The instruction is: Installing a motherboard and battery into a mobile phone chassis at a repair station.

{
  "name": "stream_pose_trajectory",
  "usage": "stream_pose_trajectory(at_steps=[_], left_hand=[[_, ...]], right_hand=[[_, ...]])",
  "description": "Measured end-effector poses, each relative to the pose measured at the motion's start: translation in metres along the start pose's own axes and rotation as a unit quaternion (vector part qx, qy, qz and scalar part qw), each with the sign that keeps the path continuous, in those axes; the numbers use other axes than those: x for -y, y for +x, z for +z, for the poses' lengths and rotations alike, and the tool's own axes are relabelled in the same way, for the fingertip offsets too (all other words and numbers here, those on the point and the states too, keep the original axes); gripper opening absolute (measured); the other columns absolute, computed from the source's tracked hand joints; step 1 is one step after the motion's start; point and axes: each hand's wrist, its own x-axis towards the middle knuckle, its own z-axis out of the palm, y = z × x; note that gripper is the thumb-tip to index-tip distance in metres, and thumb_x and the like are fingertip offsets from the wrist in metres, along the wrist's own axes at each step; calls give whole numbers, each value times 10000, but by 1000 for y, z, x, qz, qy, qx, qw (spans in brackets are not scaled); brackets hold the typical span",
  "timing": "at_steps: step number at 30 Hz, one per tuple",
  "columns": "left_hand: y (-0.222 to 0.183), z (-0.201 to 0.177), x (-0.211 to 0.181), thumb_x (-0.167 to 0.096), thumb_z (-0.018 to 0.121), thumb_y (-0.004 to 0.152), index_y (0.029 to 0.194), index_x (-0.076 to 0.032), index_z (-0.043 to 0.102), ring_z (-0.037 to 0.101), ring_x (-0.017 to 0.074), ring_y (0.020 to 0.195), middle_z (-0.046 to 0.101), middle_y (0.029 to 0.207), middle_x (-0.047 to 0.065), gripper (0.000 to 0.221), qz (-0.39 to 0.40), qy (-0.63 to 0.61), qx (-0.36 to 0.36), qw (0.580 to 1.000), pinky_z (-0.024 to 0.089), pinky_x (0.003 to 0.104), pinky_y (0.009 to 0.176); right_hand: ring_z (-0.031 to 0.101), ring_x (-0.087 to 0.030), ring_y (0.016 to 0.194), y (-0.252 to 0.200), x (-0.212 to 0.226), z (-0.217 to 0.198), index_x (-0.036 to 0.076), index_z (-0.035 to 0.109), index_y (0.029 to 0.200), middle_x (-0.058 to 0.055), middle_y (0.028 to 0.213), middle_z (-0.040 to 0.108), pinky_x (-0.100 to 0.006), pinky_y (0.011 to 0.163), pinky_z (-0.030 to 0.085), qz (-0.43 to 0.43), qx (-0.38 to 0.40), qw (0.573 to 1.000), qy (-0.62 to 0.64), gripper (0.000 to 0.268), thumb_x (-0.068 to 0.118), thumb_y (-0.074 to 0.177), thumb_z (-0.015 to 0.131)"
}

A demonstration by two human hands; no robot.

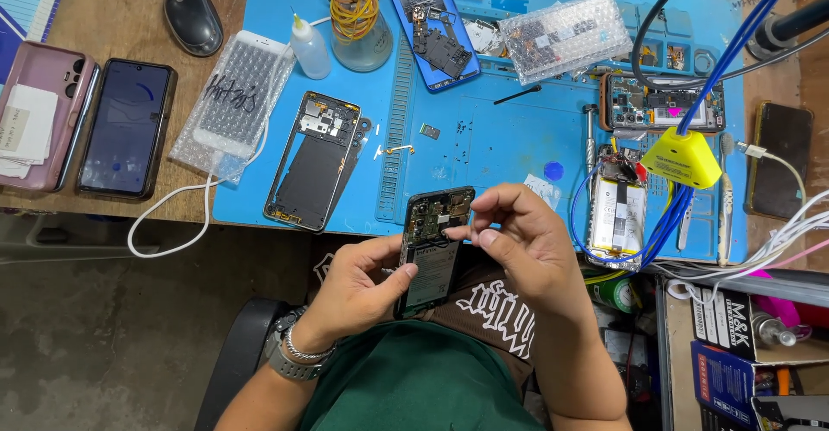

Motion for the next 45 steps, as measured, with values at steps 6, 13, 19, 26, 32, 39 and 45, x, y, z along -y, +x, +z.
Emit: stream_pose_trajectory(at_steps=[6, 13, 19, 26, 32, 39, 45], left_hand=[[1, -13, 43, 10, 687, 879, 1121, 54, 762, 606, 65, 703, 727, 754, 92, 257, -29, -40, -41, 998, 550, 207, 508], [10, -5, 15, -190, 674, 915, 1147, 19, 741, 762, 184, 901, 799, 1015, 107, 319, -10, 45, -23, 999, 673, 316, 785], [10, 3, 23, -88, 680, 906, 1197, 39, 732, 745, 186, 890, 799, 997, 124, 322, -20, 2, -96, 995, 654, 309, 806], [12, 10, 17, -122, 670, 917, 1217, 37, 718, 745, 207, 1019, 790, 1112, 131, 343, -16, 13, -87, 996, 643, 338, 906], [12, 16, 15, -125, 651, 947, 1169, 32, 727, 720, 184, 981, 776, 1055, 107, 282, 29, 17, -101, 994, 613, 322, 870], [11, 14, 24, -164, 667, 977, 855, -50, 700, 390, 43, 630, 497, 672, -68, 171, 54, 64, -142, 986, 360, 212, 551], [9, 13, 25, -133, 659, 977, 871, -41, 700, 416, 48, 644, 514, 688, -60, 146, 58, 52, -142, 987, 381, 218, 562]], right_hand=[[632, -199, 849, -6, -4, -20, -65, 621, 1152, -146, 962, 568, -491, 942, 609, -51, -52, 979, -192, 246, 15, 924, 668], [678, -94, 794, -23, -7, 15, 141, 726, 1171, 0, 894, 734, -260, 706, 557, 184, -132, 883, -411, 369, 275, 829, 766], [673, -173, 984, -37, -29, 23, 60, 577, 1382, -58, 1191, 697, -294, 837, 575, 120, -54, 879, -458, 729, 423, 796, 814], [602, -284, 1220, -33, -16, 22, 68, 443, 1502, -118, 1334, 575, -412, 963, 499, 153, 9, 869, -471, 920, 465, 773, 839], [586, -238, 1035, -24, -10, 31, 100, 515, 1435, -72, 1116, 552, -368, 834, 510, 151, -2, 858, -491, 781, 404, 777, 807], [528, -284, 1081, -23, -22, 34, 24, 457, 1499, -111, 1129, 549, -400, 933, 458, 78, -39, 843, -531, 872, 346, 773, 817], [593, -218, 1075, -15, -17, 34, 84, 475, 1425, -83, 1196, 571, -376, 922, 514, 119, -62, 854, -503, 884, 359, 676, 857]])
